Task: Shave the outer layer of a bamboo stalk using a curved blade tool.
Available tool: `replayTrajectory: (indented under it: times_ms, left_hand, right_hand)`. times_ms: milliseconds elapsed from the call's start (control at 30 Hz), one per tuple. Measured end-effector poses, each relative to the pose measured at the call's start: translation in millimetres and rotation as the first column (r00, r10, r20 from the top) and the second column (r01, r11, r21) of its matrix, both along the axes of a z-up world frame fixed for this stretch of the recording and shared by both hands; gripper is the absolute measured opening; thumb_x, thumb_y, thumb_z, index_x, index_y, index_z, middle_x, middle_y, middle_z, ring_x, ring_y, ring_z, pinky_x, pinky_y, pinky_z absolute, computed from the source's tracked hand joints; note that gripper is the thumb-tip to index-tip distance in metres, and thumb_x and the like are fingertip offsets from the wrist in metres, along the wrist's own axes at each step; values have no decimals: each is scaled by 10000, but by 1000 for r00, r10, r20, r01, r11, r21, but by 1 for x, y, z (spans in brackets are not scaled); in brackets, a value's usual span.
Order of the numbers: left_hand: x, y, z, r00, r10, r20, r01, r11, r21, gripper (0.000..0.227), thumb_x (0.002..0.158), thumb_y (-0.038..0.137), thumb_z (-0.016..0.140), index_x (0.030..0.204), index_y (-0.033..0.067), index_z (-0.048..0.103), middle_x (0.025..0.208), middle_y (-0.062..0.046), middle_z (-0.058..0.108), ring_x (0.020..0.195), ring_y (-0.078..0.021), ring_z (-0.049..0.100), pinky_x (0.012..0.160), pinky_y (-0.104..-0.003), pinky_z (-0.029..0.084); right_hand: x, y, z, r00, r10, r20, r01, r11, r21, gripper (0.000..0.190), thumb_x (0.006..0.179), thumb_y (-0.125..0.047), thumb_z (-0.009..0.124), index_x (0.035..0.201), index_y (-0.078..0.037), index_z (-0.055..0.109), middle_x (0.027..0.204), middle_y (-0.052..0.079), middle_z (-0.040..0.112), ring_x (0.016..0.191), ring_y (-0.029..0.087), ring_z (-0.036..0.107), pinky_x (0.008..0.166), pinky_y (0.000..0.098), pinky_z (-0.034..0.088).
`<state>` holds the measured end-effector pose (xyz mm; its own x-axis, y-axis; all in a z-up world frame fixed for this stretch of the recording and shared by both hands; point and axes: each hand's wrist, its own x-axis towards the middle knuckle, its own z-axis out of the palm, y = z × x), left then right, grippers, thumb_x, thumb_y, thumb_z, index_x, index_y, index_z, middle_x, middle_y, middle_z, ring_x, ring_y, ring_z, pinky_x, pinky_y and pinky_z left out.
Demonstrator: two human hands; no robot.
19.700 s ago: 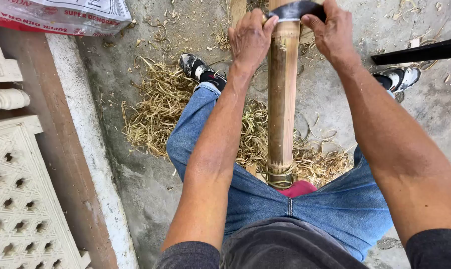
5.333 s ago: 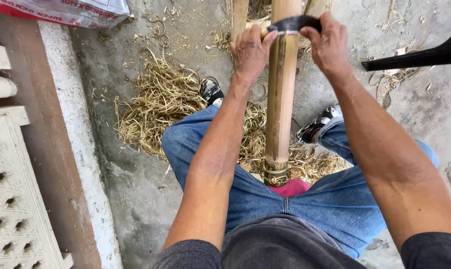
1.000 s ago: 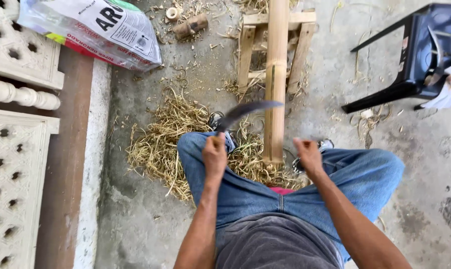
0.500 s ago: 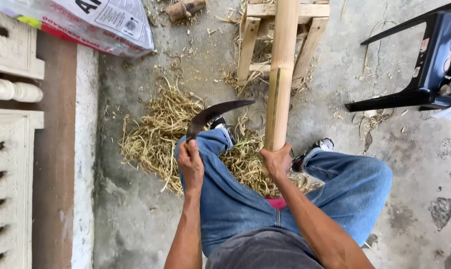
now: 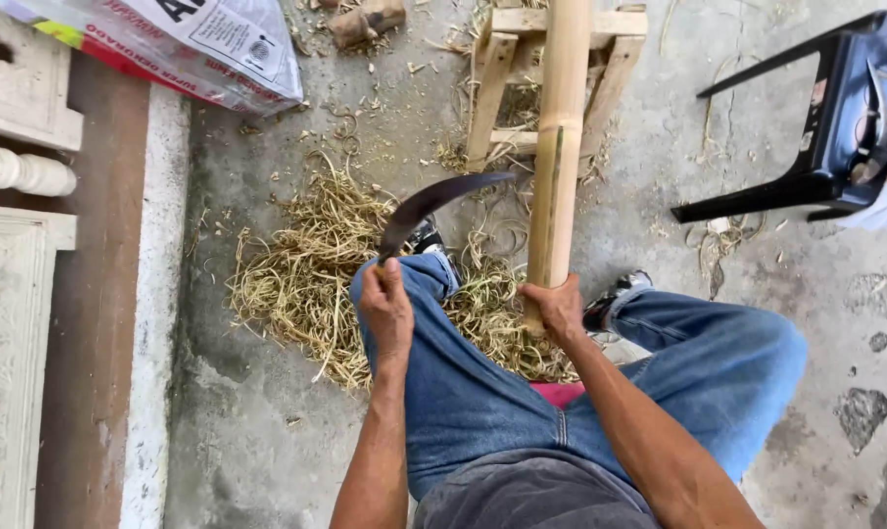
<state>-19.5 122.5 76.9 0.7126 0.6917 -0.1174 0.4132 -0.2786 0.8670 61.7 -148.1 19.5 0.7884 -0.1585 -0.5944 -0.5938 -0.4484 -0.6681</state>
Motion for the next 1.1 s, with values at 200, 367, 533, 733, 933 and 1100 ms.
replayTrajectory:
  times_ms: [200,367,533,733,933,1100]
  left_hand:
    - [36,-23,9,995,-88,43,87,996,24,551,1030,598,476,889,68,532,691,-21,494,591,-144,484,506,-365,402]
    - [85,-45,-20,970,-230,-80,225,972,-75,511,1036,571,478,899,86,558,703,2,519,592,-130,522,507,-331,446]
    - [170,-80,-39,783,-575,-238,554,818,-153,484,1046,531,459,922,73,550,709,30,430,535,-113,422,428,-301,407]
    - [316,-89,-78,644,-710,-284,723,686,-77,464,1071,542,464,953,111,587,740,19,467,589,-127,442,491,-322,407]
    - [382,-87,-103,820,-540,-187,567,728,386,422,959,570,561,896,153,574,786,-2,598,711,-160,559,647,-400,445]
    - [342,-93,-111,809,-534,-245,585,699,411,409,985,572,535,932,167,557,833,7,597,768,-170,559,748,-425,419]
  right_hand:
    - [0,-8,-15,999,36,39,-36,999,-11,1091,613,-435,934,1373,72,337,1183,233,601,1033,322,671,866,434,597]
    - [13,-27,27,930,40,364,11,990,-137,699,814,-329,817,1312,13,465,1176,187,554,1063,283,572,941,447,519]
    - [141,-67,39,630,431,646,-112,874,-473,358,1007,-270,752,1191,-20,574,1246,201,557,1182,314,537,1046,492,474]
    - [290,-59,13,791,577,206,-500,802,-326,383,1028,-393,654,1126,-30,585,910,151,709,596,164,577,474,358,498]
    - [338,-46,-10,746,551,374,-385,815,-433,406,1069,-389,719,990,-13,588,777,158,701,543,125,562,427,318,446]
    - [295,-50,-12,815,441,376,-326,886,-331,358,1039,-389,681,1010,-46,583,793,136,705,513,225,590,394,390,470]
